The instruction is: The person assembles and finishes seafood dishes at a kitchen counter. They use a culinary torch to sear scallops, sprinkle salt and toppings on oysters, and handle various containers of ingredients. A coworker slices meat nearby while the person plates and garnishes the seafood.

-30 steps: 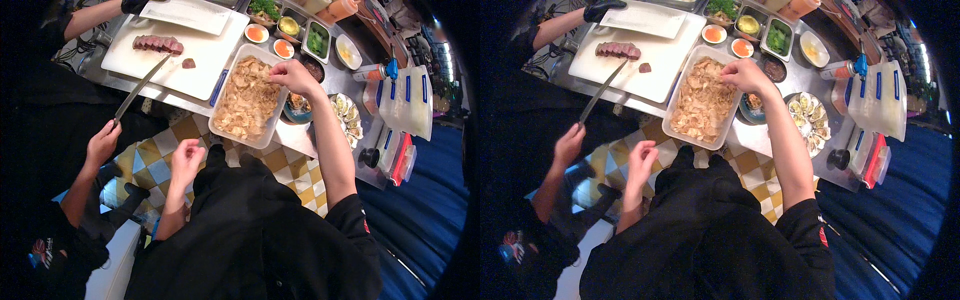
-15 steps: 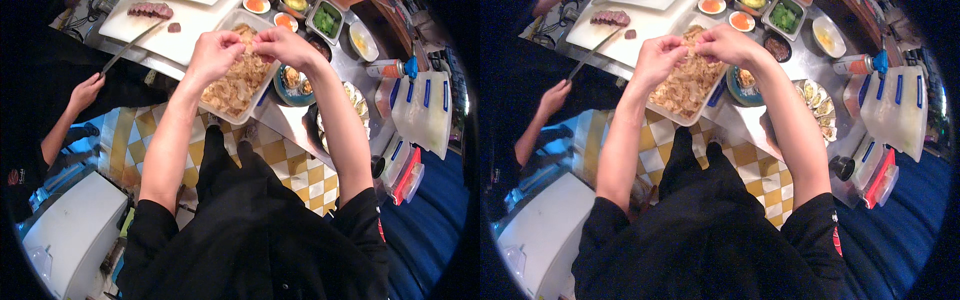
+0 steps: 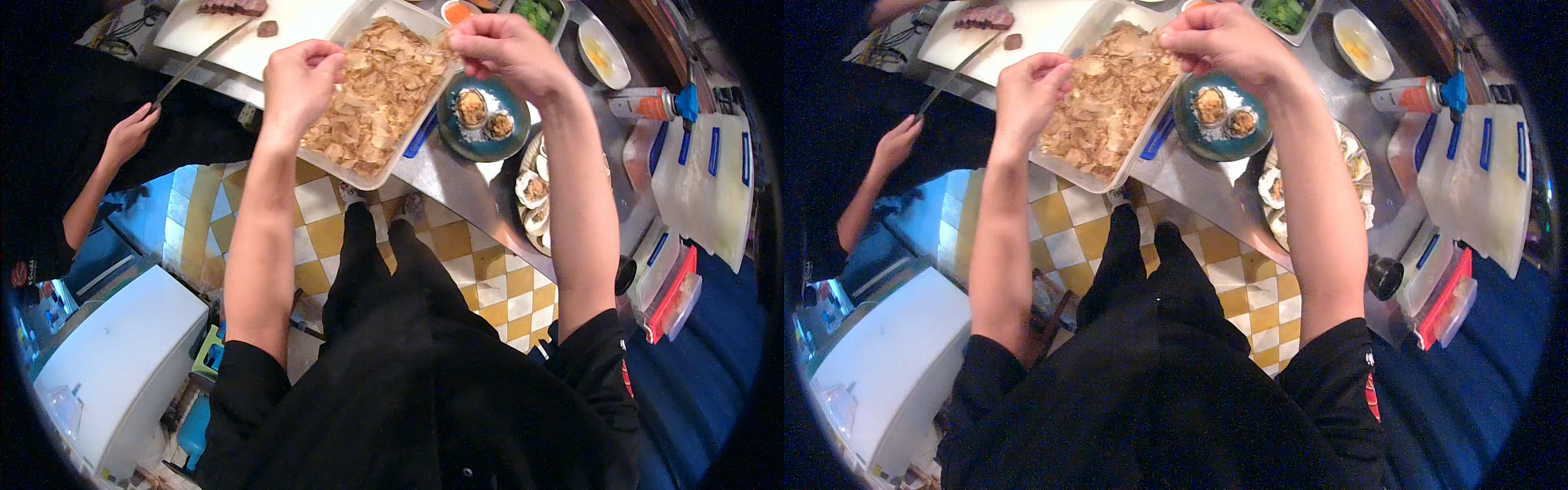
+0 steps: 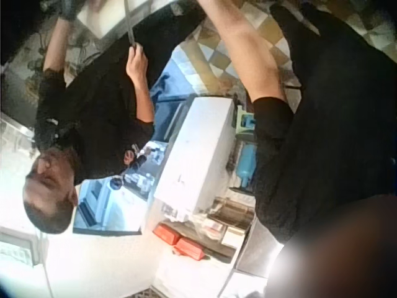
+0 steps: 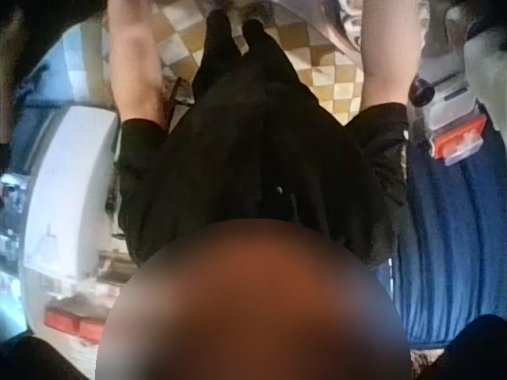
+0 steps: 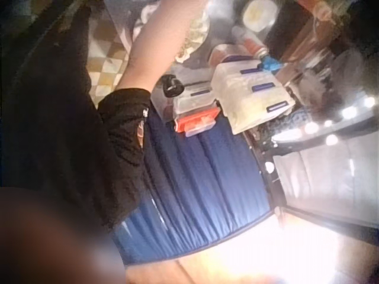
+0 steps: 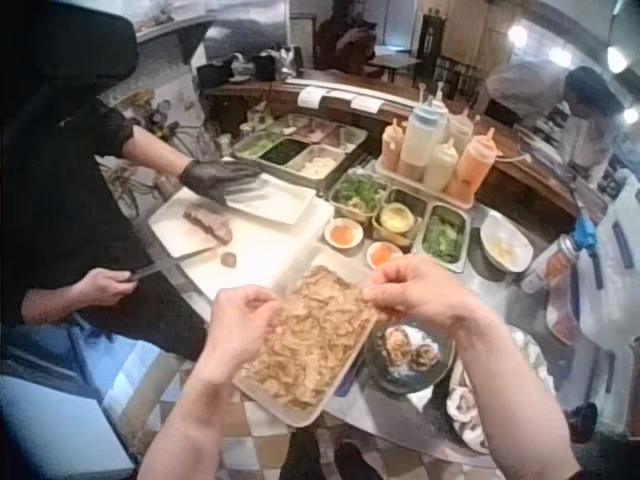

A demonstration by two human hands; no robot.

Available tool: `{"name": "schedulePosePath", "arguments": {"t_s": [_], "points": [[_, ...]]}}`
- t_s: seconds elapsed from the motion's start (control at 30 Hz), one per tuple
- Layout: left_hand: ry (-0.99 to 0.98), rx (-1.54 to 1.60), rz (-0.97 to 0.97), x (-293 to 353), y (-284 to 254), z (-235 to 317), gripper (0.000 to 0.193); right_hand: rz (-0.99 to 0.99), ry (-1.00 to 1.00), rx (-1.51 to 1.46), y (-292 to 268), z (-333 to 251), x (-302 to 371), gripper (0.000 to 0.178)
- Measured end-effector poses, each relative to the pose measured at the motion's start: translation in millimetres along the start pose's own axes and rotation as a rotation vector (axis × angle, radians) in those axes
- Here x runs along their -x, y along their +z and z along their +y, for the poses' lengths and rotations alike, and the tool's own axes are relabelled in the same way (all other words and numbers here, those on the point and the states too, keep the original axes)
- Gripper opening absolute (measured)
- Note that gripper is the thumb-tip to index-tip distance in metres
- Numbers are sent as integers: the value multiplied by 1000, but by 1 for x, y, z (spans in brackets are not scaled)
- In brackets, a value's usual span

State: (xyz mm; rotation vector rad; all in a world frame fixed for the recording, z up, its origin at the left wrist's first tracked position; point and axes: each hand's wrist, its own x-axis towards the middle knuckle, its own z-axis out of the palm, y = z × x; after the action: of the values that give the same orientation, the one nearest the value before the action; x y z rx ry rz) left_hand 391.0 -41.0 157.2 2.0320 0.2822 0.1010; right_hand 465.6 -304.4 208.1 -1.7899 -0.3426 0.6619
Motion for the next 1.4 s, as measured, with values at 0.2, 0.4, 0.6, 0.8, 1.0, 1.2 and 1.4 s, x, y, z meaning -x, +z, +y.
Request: {"name": "schedulePosePath", "arguments": {"t_s": [0.2,0.4,0.6,0.8,1.0,1.2,1.4], "points": [[279,9,-338,3,30,49,15,-91,85,204,-57,9,41,19],[611,-593,-741,-19,113,76,29,-89,266,414,-51,52,52,15],[813,-879,-736,-24,144,89,12,-78,281,544,-48,82,47,12],[809,-872,-702,-32,156,87,8,83,142,797,-52,92,43,14],[800,-876,-907,-42,154,92,12,46,143,640,-57,79,50,19],[753,-855,-956,-49,157,87,16,81,67,543,-61,90,53,22],[858,-776,-815,-43,155,83,19,118,138,650,-56,85,52,17]]}}
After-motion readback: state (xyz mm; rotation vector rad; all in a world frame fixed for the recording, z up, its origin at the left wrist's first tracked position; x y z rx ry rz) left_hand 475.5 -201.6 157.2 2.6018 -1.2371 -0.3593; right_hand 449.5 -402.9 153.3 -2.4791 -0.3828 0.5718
